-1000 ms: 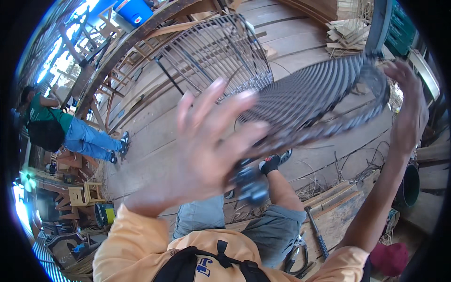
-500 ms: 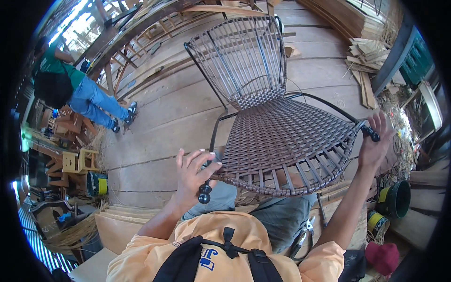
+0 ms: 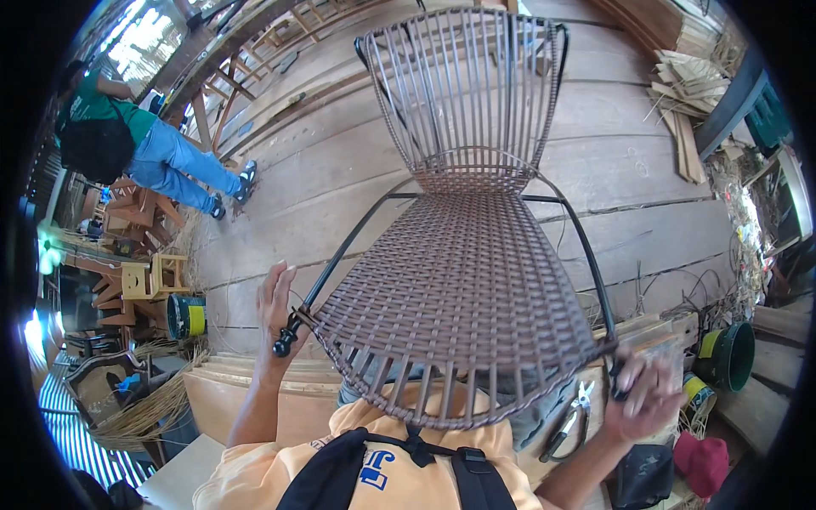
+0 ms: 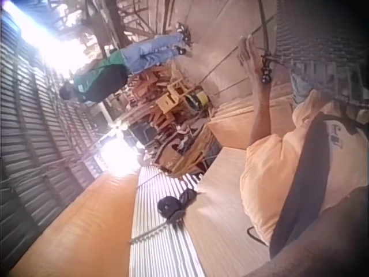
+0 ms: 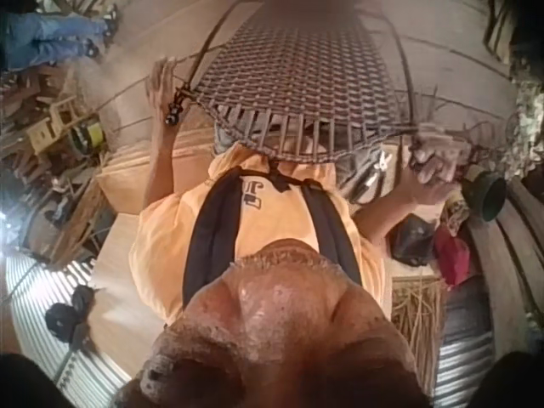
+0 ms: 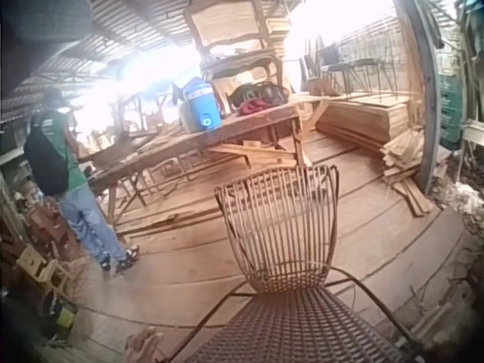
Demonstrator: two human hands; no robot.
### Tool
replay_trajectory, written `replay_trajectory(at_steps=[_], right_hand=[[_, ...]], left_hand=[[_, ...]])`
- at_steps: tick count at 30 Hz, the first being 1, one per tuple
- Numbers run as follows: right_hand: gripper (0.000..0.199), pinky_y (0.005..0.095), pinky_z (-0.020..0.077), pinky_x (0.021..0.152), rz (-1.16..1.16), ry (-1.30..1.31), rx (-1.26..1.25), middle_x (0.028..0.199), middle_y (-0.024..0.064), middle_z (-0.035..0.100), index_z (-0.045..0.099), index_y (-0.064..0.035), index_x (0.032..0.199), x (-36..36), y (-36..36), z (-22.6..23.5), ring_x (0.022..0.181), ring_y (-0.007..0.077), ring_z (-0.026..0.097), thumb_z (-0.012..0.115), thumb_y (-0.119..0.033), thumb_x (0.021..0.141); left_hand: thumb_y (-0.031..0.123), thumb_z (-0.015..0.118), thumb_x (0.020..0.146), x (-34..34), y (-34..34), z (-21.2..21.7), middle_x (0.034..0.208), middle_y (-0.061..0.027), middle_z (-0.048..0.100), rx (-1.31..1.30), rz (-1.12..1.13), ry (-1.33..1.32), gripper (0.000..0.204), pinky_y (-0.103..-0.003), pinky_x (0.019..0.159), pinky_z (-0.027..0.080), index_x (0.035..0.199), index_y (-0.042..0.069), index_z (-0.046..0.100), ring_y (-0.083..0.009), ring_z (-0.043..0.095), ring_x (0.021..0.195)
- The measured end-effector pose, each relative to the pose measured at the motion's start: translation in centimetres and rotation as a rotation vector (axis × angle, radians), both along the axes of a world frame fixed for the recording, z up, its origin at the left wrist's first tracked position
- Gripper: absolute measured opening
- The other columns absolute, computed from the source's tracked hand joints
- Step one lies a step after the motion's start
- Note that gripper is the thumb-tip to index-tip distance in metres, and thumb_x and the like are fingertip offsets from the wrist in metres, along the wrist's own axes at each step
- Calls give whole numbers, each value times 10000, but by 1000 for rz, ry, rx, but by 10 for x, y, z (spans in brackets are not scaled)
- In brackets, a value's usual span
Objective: Weaving the seat and back of a metal-framed chair using wicker-like strips.
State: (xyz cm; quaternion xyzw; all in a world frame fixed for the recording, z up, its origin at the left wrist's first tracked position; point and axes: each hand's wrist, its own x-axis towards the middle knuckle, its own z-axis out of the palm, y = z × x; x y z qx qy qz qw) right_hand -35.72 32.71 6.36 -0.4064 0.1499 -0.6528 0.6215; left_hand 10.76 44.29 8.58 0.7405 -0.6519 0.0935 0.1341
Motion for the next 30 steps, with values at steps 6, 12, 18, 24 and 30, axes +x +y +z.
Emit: replay_trajectory(at_steps=[6,12,18,24,30], right_hand=[[548,453,433,819,149,318,285,498,18,480,514,-3,1071,-5,16,12,589,186,542,426,-521,913],[263,253,425,654,61,1472,99,696,71,587,590,47,977,85,-87,55,666,148,559,524,-182,866],[187,379,471,761,157,1607,-710,870,160,608,591,13,995,217,-161,26,837,295,603,548,-107,859],[279,388,444,907,-24,1857,-867,1109,101,572,576,-100,1111,342,-224,-61,1008,292,585,475,-76,851],[322,434,481,814,117,1963,-714,1000,187,619,562,-81,1136,358,-245,-98,961,340,605,430,-43,844]], left_hand=[[138,745,683,34,27,-41,1322,-189,422,-56,41,223,860,-412,953,388,1389,11,271,-323,492,1103],[113,736,688,66,20,-52,1310,-167,453,159,31,222,885,-413,965,365,1409,25,229,-273,552,1008],[145,561,848,159,-49,-19,1122,-175,590,164,-61,255,403,-387,867,442,1232,27,525,-297,578,986],[341,428,964,98,-236,-116,1113,-71,606,576,-36,1008,444,-287,808,469,1262,19,497,-144,575,941],[281,405,975,66,-295,-190,1073,-21,587,394,0,1445,362,-289,744,451,1223,39,511,-148,539,897]])
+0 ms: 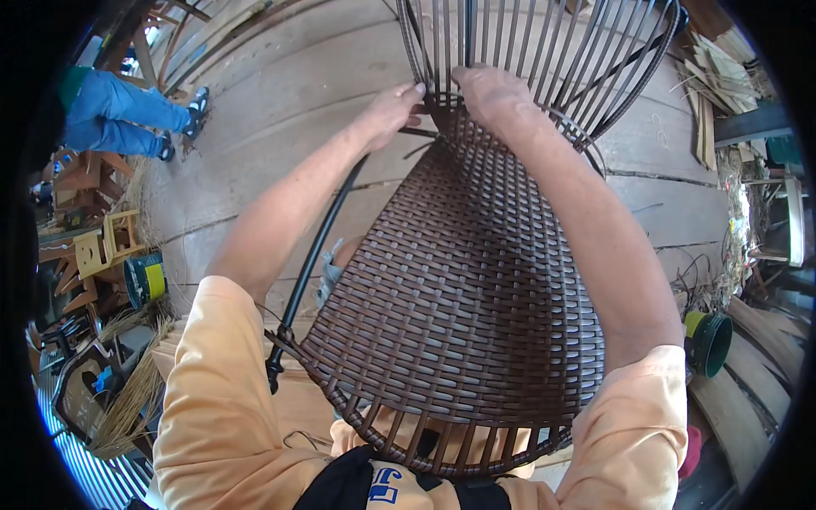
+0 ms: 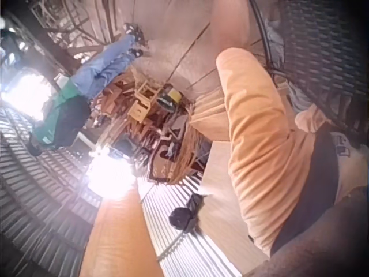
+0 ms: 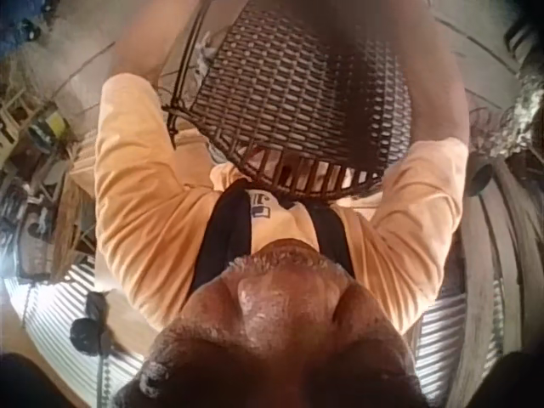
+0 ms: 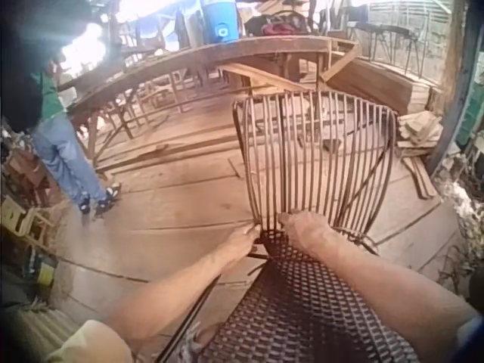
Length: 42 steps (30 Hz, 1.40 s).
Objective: Weaving the seat and back of a metal-framed chair using wicker-like strips.
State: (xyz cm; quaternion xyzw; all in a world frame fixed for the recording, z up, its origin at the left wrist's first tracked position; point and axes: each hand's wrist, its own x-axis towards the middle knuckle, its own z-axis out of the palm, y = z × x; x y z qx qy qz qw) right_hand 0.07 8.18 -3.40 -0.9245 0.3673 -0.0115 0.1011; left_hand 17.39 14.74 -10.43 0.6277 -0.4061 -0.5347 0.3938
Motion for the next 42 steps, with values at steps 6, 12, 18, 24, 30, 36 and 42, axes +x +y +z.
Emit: replay_trajectory(at_steps=[6,12,18,24,30,36,42], right_hand=[[330,301,513,710,234,217,-186,997,126,641,554,-37,1153,-9,-26,-63,825,226,647,458,-126,850],[309,436,533,688,202,-43,-136,846,201,653,481,-110,1203,-9,7,-70,765,357,645,420,-183,909],[366,472,504,747,110,-478,-35,992,189,624,448,-138,1269,-20,24,-83,866,380,612,458,-182,905],[346,395,491,807,257,-424,-200,1035,251,603,549,9,1171,-19,30,-75,937,348,610,454,-86,852],[358,382,502,790,124,-280,79,1008,215,622,540,-48,1200,-19,10,-66,896,323,629,449,-101,858],[380,339,517,775,489,-99,-170,1023,183,636,513,-79,1251,-14,-8,-52,871,270,652,455,-159,884],[343,350,509,788,163,29,276,998,169,647,578,-99,1193,-6,-2,2,907,292,640,471,-153,871]], left_hand=[[278,515,934,-10,-4,-20,899,-39,635,-22,56,29,303,-266,709,477,1050,15,611,-116,583,807],[297,599,880,4,5,-26,861,-28,652,-99,46,-25,297,-250,648,497,999,29,650,-99,580,744],[292,545,912,-2,0,-9,940,-17,627,-104,-79,-30,281,-286,692,462,1046,52,604,-129,561,825],[268,506,939,-6,-2,-17,953,-22,626,21,-3,55,262,-282,678,454,1090,64,570,-130,569,821],[241,485,948,20,-1,-32,1033,-40,613,1,-206,691,238,-321,755,470,1126,98,548,-171,577,898],[325,471,892,20,-6,-33,1049,-84,608,214,-229,762,344,-418,850,466,1116,78,555,-235,587,939],[279,472,816,11,-12,-29,1044,-120,612,190,-160,721,354,-461,873,452,1072,51,561,-302,579,967]])
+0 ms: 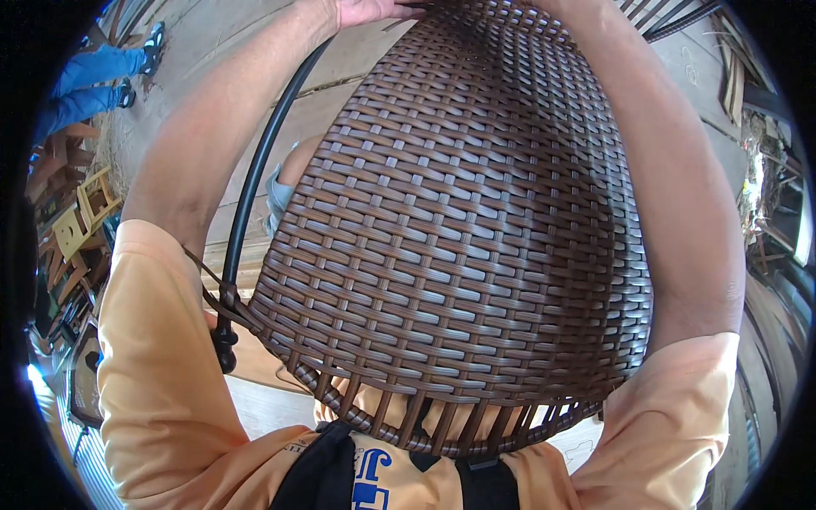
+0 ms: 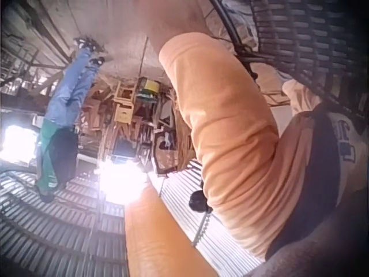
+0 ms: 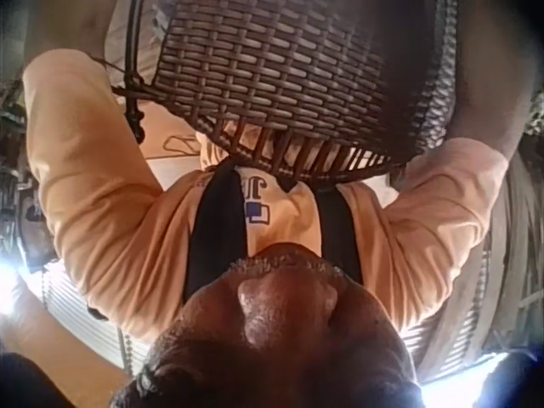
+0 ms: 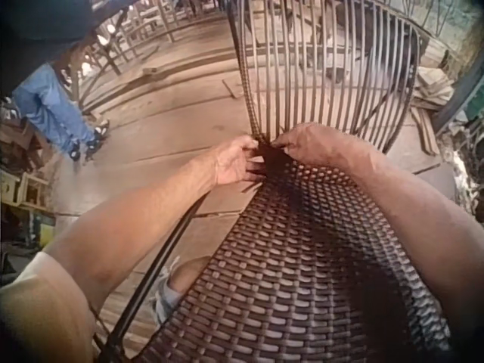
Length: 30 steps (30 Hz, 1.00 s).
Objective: Weaving the seat and back of a metal-framed chair using wicker-like strips.
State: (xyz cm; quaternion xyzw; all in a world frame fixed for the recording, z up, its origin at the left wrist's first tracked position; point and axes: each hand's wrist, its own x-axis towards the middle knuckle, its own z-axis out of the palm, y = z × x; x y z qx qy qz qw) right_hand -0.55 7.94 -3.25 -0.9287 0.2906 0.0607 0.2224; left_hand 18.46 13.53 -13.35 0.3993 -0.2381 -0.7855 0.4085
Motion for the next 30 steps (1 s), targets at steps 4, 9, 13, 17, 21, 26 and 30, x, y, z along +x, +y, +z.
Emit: replay_trajectory(at_steps=[4,9,13,17,21,26,30], right_hand=[[341,333,503,790,135,64,-131,977,180,647,593,-49,1148,4,-14,-14,886,282,641,502,-111,826],[345,374,502,784,102,-217,-107,970,190,635,543,-85,1188,-12,11,-72,885,320,627,487,-142,852],[384,453,483,798,-68,-159,-229,1050,190,609,447,-180,1310,-31,17,-82,953,364,595,447,-188,926],[341,452,488,763,-37,-160,-248,1007,188,626,504,-179,1270,-30,14,-73,922,367,608,441,-207,936],[496,285,506,746,463,-131,-838,1221,122,553,393,-130,1356,-54,-19,-117,1053,201,571,442,-207,868],[469,307,495,713,373,-770,-312,1192,88,571,417,-88,1329,-71,-27,-116,930,156,614,443,-154,866],[206,390,464,748,-71,-270,-600,888,126,622,603,-71,966,-58,47,-20,885,291,583,537,-163,794]], left_hand=[[265,473,801,-7,3,16,1031,-139,610,82,24,-4,320,-463,873,453,1029,62,570,-302,576,957],[228,463,785,5,11,9,1002,-145,611,76,50,-155,280,-442,839,468,984,65,573,-288,579,901],[114,477,803,-11,15,21,855,-162,635,-365,121,-1000,178,-418,707,477,875,5,597,-306,606,813],[66,467,799,-14,13,56,870,-241,612,-952,187,-1600,173,-454,731,475,864,-19,603,-416,578,855],[54,539,759,-49,-3,80,886,-246,619,-1018,-322,-1583,171,-445,744,480,890,-21,618,-391,600,880],[109,564,756,-55,-9,86,902,-201,648,-944,-512,-1607,222,-427,724,487,946,59,667,-362,621,856],[152,600,742,-56,-11,61,876,-201,649,-860,-492,-1585,177,-434,714,492,877,72,683,-357,624,813]])
